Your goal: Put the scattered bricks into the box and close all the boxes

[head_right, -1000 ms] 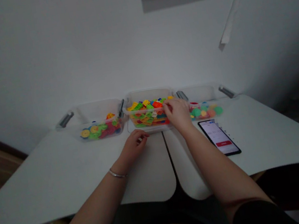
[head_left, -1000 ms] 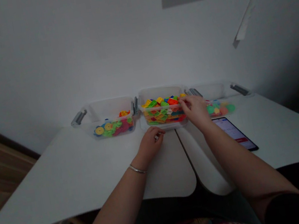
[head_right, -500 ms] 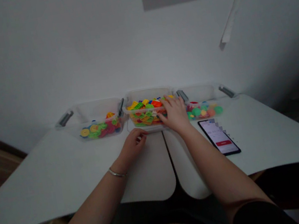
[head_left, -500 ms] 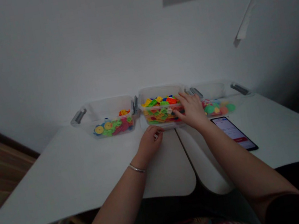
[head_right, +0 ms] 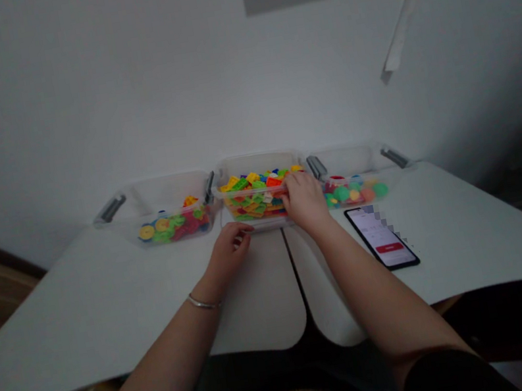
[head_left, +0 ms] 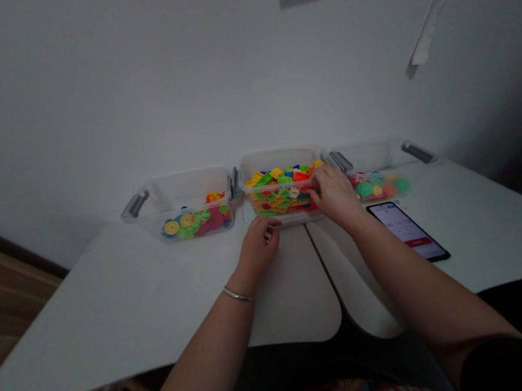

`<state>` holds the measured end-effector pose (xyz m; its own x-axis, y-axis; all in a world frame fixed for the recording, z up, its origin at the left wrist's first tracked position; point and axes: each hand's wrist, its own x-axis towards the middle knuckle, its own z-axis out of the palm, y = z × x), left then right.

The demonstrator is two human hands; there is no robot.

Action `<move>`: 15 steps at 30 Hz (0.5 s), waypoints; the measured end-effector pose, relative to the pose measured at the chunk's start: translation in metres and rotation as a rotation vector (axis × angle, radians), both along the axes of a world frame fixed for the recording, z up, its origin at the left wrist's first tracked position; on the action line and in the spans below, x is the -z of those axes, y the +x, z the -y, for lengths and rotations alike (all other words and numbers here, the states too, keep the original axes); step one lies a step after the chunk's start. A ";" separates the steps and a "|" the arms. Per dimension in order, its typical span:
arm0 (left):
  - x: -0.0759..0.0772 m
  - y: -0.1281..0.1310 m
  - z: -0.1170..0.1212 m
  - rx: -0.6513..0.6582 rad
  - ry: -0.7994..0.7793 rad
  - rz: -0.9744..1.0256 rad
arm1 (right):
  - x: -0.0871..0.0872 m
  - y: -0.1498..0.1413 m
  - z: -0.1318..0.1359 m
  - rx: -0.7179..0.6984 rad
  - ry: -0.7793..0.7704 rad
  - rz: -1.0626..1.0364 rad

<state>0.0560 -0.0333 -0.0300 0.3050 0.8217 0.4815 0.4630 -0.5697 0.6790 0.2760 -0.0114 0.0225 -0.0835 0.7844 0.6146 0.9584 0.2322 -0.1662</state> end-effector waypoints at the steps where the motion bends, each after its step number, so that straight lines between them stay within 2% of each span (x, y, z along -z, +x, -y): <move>1: 0.000 0.000 0.000 -0.001 0.004 0.002 | -0.002 0.000 0.000 0.005 -0.021 0.004; 7: 0.002 0.000 -0.001 -0.011 0.041 0.044 | -0.010 0.001 -0.001 0.017 -0.070 -0.032; 15: 0.004 0.001 -0.003 -0.074 0.077 0.141 | -0.007 0.010 0.005 -0.085 0.043 -0.142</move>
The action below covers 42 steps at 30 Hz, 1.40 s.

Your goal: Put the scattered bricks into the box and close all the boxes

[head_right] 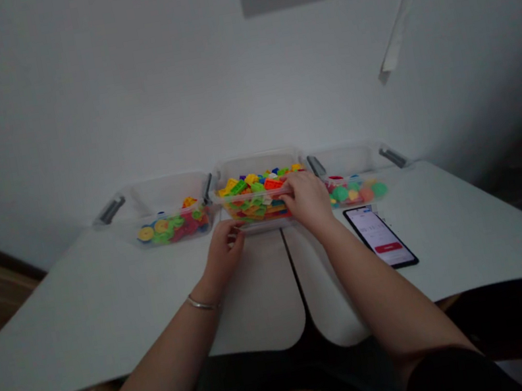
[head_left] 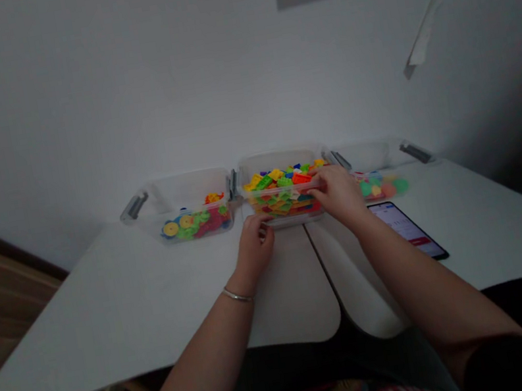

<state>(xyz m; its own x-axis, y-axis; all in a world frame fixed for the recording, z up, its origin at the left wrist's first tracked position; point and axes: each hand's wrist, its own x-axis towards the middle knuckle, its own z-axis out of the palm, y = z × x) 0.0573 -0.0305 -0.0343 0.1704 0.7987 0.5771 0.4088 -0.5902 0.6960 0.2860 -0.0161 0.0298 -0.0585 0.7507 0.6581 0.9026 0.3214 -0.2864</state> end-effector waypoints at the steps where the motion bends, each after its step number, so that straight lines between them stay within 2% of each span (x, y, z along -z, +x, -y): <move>1: 0.000 0.000 0.000 -0.017 0.002 0.019 | -0.001 0.001 0.004 -0.006 0.019 -0.011; 8: 0.003 -0.002 -0.001 -0.179 0.124 0.180 | -0.015 0.011 0.042 0.019 0.133 -0.061; 15: 0.000 0.002 0.001 -0.146 0.067 0.444 | -0.014 0.019 0.084 -0.049 0.155 -0.060; 19: -0.015 0.001 0.010 -0.140 0.091 0.514 | -0.007 0.024 0.105 -0.104 0.106 -0.072; 23: -0.041 -0.007 0.022 -0.084 0.013 0.576 | -0.005 0.026 0.120 -0.126 0.108 -0.095; 27: -0.065 -0.020 0.042 -0.067 -0.045 0.425 | -0.003 0.024 0.131 -0.160 0.076 -0.085; 30: -0.072 -0.030 0.060 -0.095 -0.051 0.253 | 0.001 0.018 0.136 -0.200 0.035 -0.076; 34: -0.077 -0.040 0.079 -0.199 0.054 -0.063 | 0.004 0.003 0.139 -0.249 0.018 -0.104; 37: -0.081 -0.044 0.087 -0.242 0.110 -0.206 | 0.004 -0.008 0.140 -0.246 0.036 -0.109; 42: -0.091 -0.034 0.099 -0.301 0.249 -0.422 | 0.001 -0.016 0.142 -0.211 0.023 -0.082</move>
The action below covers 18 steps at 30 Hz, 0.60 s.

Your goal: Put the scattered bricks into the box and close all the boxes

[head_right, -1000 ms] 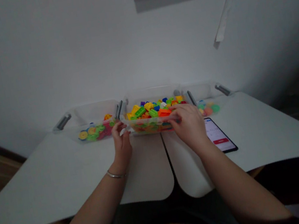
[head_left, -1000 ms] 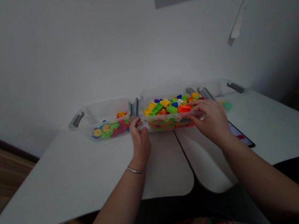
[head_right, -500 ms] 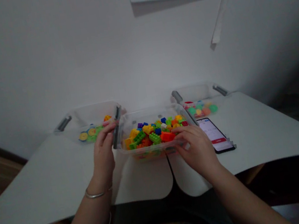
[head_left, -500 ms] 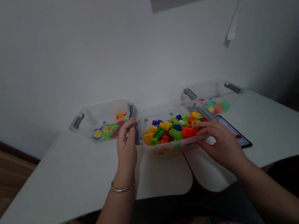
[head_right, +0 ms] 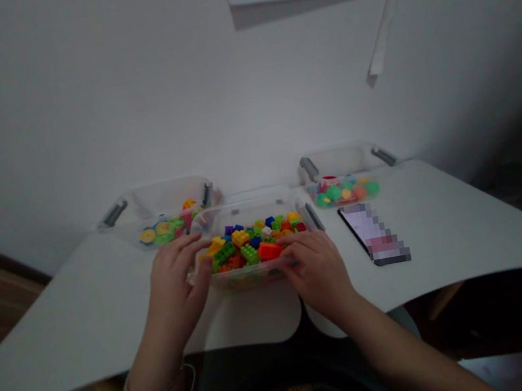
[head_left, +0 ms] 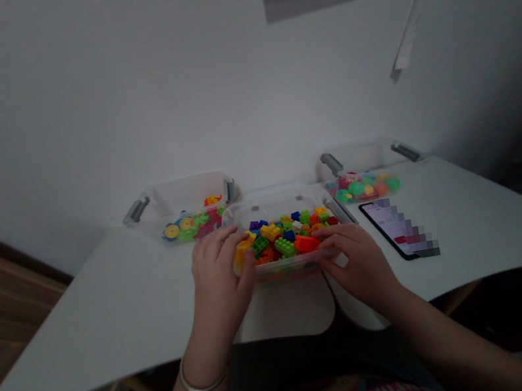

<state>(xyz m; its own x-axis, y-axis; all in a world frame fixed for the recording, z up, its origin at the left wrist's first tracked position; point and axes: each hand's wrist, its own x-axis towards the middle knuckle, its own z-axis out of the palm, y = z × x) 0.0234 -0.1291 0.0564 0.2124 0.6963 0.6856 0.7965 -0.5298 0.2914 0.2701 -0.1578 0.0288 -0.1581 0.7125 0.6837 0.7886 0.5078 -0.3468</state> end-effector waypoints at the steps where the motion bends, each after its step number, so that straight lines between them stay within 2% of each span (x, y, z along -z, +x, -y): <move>1: -0.002 0.005 0.002 -0.010 0.043 -0.041 | -0.001 0.000 0.000 0.002 -0.006 0.006; 4: -0.007 0.023 0.009 0.087 0.119 -0.163 | -0.003 0.000 0.002 0.005 -0.023 0.025; 6: -0.011 0.033 0.014 0.224 0.112 -0.253 | -0.005 0.000 0.004 0.005 -0.038 0.025; 8: -0.015 0.039 0.018 0.286 0.097 -0.300 | -0.008 0.001 0.007 0.003 -0.052 0.016; 18: -0.032 0.036 0.035 0.295 0.043 -0.414 | -0.014 -0.006 0.021 -0.042 -0.015 -0.056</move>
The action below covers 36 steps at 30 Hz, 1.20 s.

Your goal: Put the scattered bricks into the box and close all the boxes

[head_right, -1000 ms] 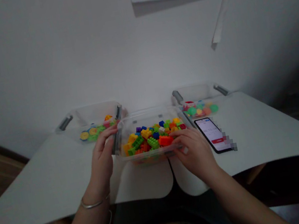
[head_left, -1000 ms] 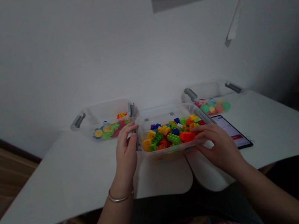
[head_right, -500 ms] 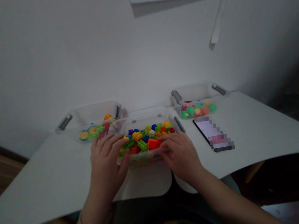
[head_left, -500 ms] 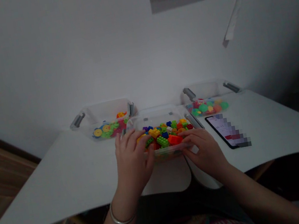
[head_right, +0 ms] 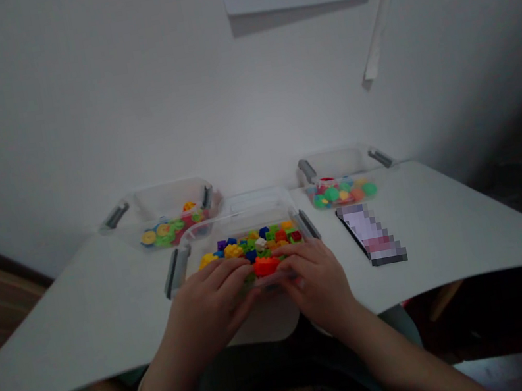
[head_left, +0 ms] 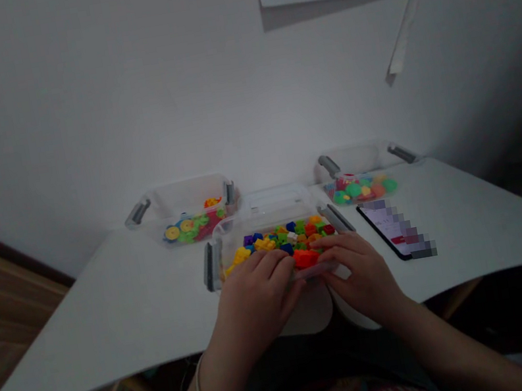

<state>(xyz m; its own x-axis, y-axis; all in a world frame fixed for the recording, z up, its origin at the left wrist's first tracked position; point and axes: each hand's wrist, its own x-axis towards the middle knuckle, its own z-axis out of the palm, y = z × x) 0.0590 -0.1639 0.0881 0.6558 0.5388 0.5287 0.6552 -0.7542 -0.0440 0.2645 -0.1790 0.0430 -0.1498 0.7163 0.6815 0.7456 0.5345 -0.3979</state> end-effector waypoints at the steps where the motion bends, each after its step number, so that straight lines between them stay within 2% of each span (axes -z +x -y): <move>1: -0.001 -0.002 0.001 -0.009 0.005 -0.006 | -0.001 -0.002 0.001 -0.005 0.003 -0.002; 11: 0.000 -0.012 0.003 -0.177 0.028 0.040 | -0.011 -0.026 0.000 -0.070 -0.047 0.030; 17: 0.000 -0.006 0.001 -0.153 0.027 0.111 | -0.010 -0.045 -0.005 -0.103 -0.064 0.086; 20: -0.002 -0.006 -0.002 -0.178 0.009 0.104 | -0.010 -0.052 -0.010 -0.152 -0.036 0.038; 26: -0.001 -0.009 -0.005 -0.338 0.029 0.060 | -0.010 -0.047 -0.013 -0.249 -0.025 -0.083; 36: 0.009 -0.009 -0.012 -0.387 -0.026 0.059 | -0.010 -0.033 -0.012 -0.250 0.086 -0.060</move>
<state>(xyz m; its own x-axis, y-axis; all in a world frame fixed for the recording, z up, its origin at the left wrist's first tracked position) 0.0496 -0.1517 0.0792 0.3703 0.7543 0.5421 0.8923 -0.4511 0.0183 0.2315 -0.1673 0.0534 -0.2725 0.6015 0.7509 0.5625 0.7328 -0.3829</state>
